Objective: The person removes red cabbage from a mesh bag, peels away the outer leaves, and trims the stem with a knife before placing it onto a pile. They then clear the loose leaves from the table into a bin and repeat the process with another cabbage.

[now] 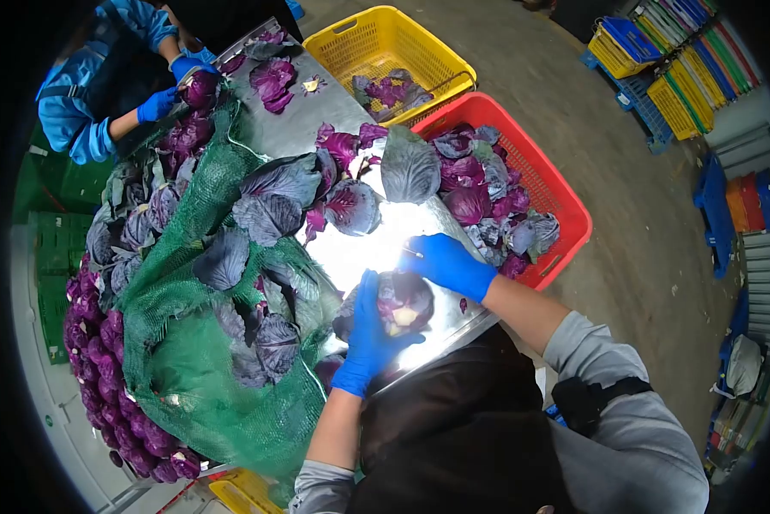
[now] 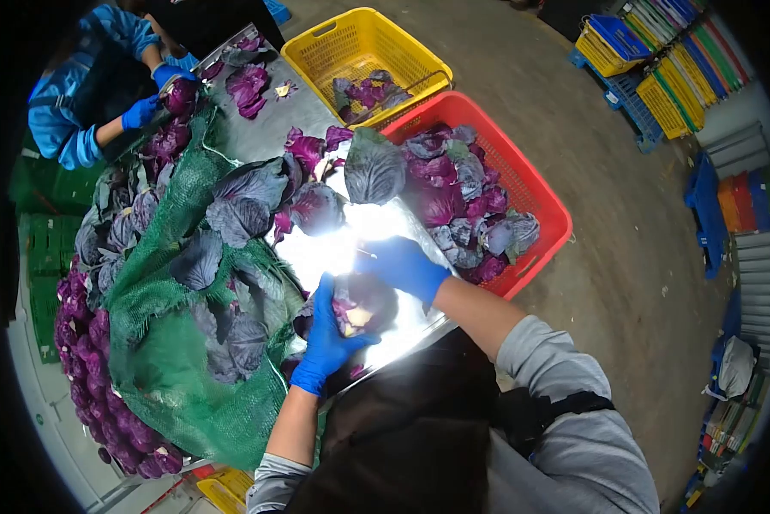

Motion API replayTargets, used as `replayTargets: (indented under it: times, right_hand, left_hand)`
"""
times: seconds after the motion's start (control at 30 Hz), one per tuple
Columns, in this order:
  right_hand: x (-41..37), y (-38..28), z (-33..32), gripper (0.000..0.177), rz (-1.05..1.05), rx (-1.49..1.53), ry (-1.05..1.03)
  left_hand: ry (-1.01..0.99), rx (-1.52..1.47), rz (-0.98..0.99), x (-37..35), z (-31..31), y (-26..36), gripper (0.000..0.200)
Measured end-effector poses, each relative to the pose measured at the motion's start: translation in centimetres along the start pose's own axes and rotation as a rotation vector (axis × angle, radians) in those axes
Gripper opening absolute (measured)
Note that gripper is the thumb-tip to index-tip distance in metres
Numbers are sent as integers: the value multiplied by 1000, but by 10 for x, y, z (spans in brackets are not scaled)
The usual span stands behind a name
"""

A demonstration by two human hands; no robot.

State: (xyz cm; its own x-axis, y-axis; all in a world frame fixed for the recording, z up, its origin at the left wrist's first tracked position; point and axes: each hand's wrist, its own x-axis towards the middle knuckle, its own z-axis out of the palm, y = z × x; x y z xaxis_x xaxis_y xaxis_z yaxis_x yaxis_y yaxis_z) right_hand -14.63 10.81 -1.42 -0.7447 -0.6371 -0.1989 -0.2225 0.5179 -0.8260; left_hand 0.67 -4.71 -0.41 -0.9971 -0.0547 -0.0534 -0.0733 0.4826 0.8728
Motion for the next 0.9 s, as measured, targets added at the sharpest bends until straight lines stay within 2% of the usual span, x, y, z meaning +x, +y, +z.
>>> replayTargets:
  times: [0.03,0.07,0.13,0.17,0.23,0.3,0.33,0.4,0.43,0.47,0.5,0.53,0.6,0.67,0.7,0.73,0.8,0.83,0.87,0.9]
  right_hand:
    - [0,5,9,21,-67,81,177]
    - [9,15,8,21,-75,81,170]
    - [18,33,-2,32,102,-340,251]
    - [14,36,-7,32,100,-340,251]
    - [2,12,-34,55,86,-471,374]
    - [-19,-30,-31,75,-257,-305,288]
    - [-32,-47,-22,71,-108,-219,92]
    - [-41,-41,0,55,-311,-51,71]
    - [-40,-35,6,55,-305,-44,79]
    - [-36,-28,11,44,-292,-185,94]
    - [-33,-28,11,35,-276,-327,109]
    - [-32,-26,7,35,-274,-323,114]
    - [-30,-19,-17,27,-34,338,240]
    - [-26,16,-44,27,309,-189,261]
    - [-29,19,-47,35,357,-311,215]
    - [-33,14,-37,35,359,-310,214]
    - [-42,-3,-6,43,136,-151,65]
    - [-44,-9,4,43,134,-149,69]
    - [-45,-14,15,41,-27,46,100]
    - [-46,-17,21,40,-188,240,129]
  left_hand:
    - [-28,-90,0,-2,-6,-3,122]
    - [-53,-177,-2,-3,-12,-6,121]
    - [-66,-166,20,-9,-19,-6,119]
    - [-95,-122,38,-9,-23,-1,117]
    - [-120,-87,62,-4,-22,0,116]
    - [-122,-149,53,2,-18,-4,111]
    - [-123,-149,58,5,-16,7,111]
    - [-2,-329,-106,6,-9,37,105]
    - [128,-100,22,1,1,29,98]
    - [123,-94,24,-4,11,25,98]
    - [230,119,-33,-7,18,28,96]
    - [335,330,-87,-9,22,27,95]
    - [323,374,-47,-12,19,15,98]
    - [255,-146,-231,-13,17,6,102]
    - [310,-167,-221,-18,22,-11,97]
    - [307,-167,-223,-17,19,-8,97]
    - [267,-411,-271,-13,14,0,94]
    - [281,-397,-237,-11,15,-5,93]
    - [281,-389,-234,-13,12,-9,93]
    - [258,-512,-272,-11,4,1,91]
